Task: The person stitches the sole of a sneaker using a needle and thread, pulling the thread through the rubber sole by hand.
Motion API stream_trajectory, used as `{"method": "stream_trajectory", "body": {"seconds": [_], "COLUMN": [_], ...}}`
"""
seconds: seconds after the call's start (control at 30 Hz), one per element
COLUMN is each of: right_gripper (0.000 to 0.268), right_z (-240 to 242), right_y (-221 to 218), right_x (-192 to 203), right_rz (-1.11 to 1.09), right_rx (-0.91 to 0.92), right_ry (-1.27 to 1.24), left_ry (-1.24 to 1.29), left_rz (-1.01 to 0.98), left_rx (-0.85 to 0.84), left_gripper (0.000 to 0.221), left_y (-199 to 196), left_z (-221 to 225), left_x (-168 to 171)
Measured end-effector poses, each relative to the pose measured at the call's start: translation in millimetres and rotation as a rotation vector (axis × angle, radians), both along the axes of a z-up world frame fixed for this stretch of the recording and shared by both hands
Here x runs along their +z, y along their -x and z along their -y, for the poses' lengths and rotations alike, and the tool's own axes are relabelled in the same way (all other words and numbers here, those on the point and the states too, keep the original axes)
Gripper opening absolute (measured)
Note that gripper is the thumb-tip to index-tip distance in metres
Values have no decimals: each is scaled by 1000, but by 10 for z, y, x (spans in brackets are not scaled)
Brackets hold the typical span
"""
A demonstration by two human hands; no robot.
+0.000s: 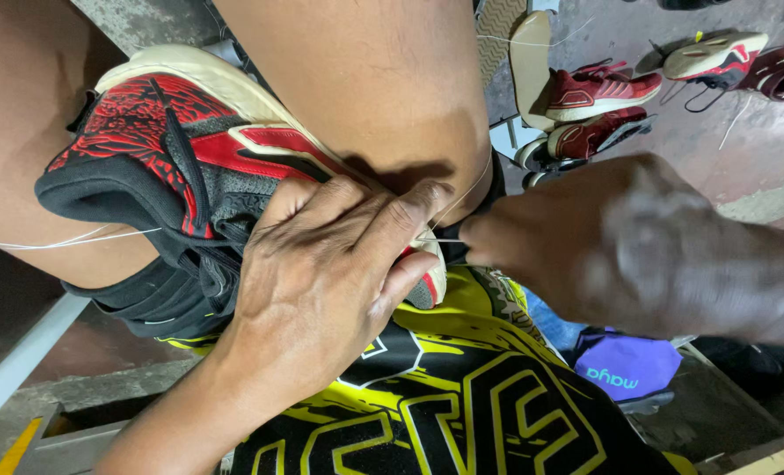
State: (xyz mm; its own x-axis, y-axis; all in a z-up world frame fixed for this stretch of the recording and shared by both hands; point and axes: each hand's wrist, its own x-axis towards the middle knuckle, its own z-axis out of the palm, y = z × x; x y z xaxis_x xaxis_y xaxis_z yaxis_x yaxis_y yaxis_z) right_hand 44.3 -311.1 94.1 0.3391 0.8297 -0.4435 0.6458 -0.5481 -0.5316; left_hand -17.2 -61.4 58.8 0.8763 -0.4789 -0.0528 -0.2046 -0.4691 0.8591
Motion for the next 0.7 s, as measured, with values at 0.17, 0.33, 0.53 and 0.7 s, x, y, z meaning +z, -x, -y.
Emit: {"method": "stream_trajectory", "body": {"seconds": [0.17,0.33,0.53,0.7], "right_gripper": [33,35,31,26], "right_z": [27,346,642,542], "right_y": [-204,-217,-50,-44], "right_x": [-247,-3,177,121], "right_rz": [-1088,-739,-313,-420], "right_rx": [-485,-201,-383,-419], "right_ry": [549,699,253,125], "left_ry": [-9,-2,-27,3], "left_rz": [11,16,-15,-9], "left_rx": [11,38,-32,-7], "left_gripper": [49,52,58,50], "left_y": [-7,17,-85,-101], "left_z": [-12,-45,1,10], "left_x": [-37,-63,41,164]}}
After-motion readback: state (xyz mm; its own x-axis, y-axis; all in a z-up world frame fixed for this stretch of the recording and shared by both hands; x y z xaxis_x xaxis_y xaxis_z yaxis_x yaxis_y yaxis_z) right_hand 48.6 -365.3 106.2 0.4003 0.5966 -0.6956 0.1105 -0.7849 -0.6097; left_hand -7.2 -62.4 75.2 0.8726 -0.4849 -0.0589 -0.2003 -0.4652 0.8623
